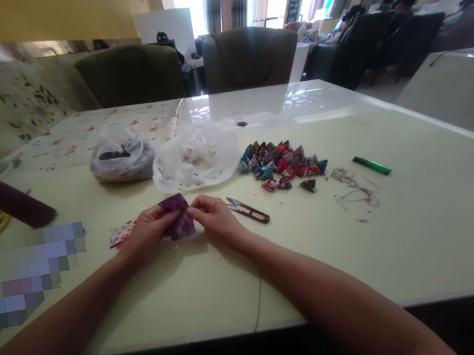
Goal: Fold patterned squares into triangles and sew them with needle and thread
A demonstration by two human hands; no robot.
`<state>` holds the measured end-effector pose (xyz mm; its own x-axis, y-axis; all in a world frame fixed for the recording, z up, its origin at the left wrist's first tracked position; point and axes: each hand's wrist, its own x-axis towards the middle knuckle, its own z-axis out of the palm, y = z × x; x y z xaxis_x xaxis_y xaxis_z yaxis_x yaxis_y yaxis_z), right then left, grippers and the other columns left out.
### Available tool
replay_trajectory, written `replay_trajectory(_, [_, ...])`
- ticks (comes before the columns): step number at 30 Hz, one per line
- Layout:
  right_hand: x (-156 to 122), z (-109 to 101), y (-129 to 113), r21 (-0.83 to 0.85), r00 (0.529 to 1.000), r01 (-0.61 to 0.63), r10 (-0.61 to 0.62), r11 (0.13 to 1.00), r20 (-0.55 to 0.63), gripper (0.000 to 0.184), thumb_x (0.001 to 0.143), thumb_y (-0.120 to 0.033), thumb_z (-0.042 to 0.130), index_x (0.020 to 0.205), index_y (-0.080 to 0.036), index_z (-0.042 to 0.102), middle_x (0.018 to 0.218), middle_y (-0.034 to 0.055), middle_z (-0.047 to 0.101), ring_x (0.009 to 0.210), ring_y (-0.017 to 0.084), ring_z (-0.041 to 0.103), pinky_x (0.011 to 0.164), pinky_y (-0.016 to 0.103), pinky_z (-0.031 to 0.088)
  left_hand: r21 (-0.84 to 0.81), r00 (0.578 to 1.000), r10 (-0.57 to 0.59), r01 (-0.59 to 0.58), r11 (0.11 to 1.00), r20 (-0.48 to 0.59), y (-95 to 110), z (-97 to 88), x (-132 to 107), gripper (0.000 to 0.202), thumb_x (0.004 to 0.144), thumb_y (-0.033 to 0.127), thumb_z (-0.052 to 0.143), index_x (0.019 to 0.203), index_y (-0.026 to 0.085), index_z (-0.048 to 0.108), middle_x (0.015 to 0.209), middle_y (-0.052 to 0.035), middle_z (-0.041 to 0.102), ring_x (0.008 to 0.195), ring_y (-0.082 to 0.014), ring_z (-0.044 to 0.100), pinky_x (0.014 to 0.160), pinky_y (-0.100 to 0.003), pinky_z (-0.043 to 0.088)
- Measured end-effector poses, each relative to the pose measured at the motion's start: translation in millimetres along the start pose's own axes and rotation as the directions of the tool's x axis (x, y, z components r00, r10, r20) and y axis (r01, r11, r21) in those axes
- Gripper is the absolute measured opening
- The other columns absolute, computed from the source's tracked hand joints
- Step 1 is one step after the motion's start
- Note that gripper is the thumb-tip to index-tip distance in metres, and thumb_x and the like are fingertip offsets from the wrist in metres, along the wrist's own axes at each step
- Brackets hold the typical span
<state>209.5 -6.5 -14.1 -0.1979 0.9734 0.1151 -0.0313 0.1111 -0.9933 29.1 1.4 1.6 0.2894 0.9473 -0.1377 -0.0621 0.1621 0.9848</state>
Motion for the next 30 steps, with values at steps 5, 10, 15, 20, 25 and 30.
replay_trajectory(5, [-1.8,-6.0,-5.6,-0.267,0.981,0.169,-0.19,0.949,-0.052,0.017,0.087,-0.029,0.063,0.1,-0.02,0.062,0.057,-0.0095,0.034,0.054,0.01,0.032,0.057,0.024,0.027,-0.113,0.997,-0.024,0.016,0.993,-0.074,4.4,-6.0,3.1,0.025,0.076,0.035,0.078,0.093,0.016,0.074,0.086,-0.0068,0.076,0.071,-0.0166,0.068,0.066,-0.028,0.053])
replay_trajectory(10, [-7.7,-3.5,-10.3,-0.447,0.959,0.284,-0.25,0.848,0.133,0.022,0.086,-0.023,0.061,0.106,-0.02,0.07,0.06,-0.0062,0.049,0.056,0.01,0.042,0.06,0.024,0.033,-0.143,0.996,-0.069,0.061,0.988,-0.049,4.5,-6.9,3.0,0.022,0.074,0.031,0.079,0.088,0.015,0.072,0.075,-0.0037,0.072,0.062,-0.0128,0.063,0.061,-0.025,0.052])
replay_trajectory(15, [-8.3,-1.0,-12.5,-0.446,0.961,0.276,-0.254,0.851,0.109,0.015,0.09,-0.028,0.059,0.086,-0.019,0.07,0.074,0.0006,0.068,0.065,0.013,0.054,0.067,0.025,0.038,-0.116,0.996,-0.089,0.086,0.989,-0.016,3.5,-2.8,-1.0,0.029,0.079,0.038,0.078,0.102,0.019,0.077,0.1,-0.0089,0.077,0.082,-0.0184,0.071,0.064,-0.026,0.056])
replay_trajectory(20, [-4.1,-2.0,-9.8,-0.376,0.981,0.174,-0.194,0.91,-0.016,0.023,0.087,-0.034,0.061,0.071,-0.018,0.06,0.063,-0.0017,0.055,0.062,0.012,0.045,0.062,0.025,0.034,-0.081,0.997,-0.075,0.075,0.994,0.013,0.8,-1.7,-1.7,0.029,0.079,0.035,0.077,0.103,0.02,0.079,0.106,-0.0109,0.078,0.091,-0.022,0.073,0.07,-0.029,0.059])
replay_trajectory(25, [-2.5,-2.1,-6.9,-0.329,0.979,0.156,-0.189,0.931,-0.071,0.026,0.086,-0.036,0.059,0.067,-0.019,0.053,0.062,-0.0019,0.051,0.062,0.012,0.043,0.061,0.026,0.033,-0.05,0.996,-0.055,0.058,0.997,0.075,-3.4,-1.1,-0.6,0.03,0.078,0.039,0.075,0.101,0.019,0.078,0.106,-0.0109,0.078,0.092,-0.0242,0.075,0.073,-0.032,0.06])
replay_trajectory(30, [-1.9,-2.0,-6.3,-0.306,0.977,0.134,-0.176,0.943,-0.117,0.025,0.084,-0.035,0.06,0.067,-0.019,0.053,0.063,-0.0019,0.05,0.061,0.012,0.043,0.06,0.027,0.033,0.0,0.996,-0.023,0.023,1.0,0.09,-4.2,-1.0,-0.8,0.031,0.079,0.041,0.075,0.102,0.02,0.079,0.104,-0.0096,0.078,0.09,-0.0231,0.075,0.075,-0.032,0.06])
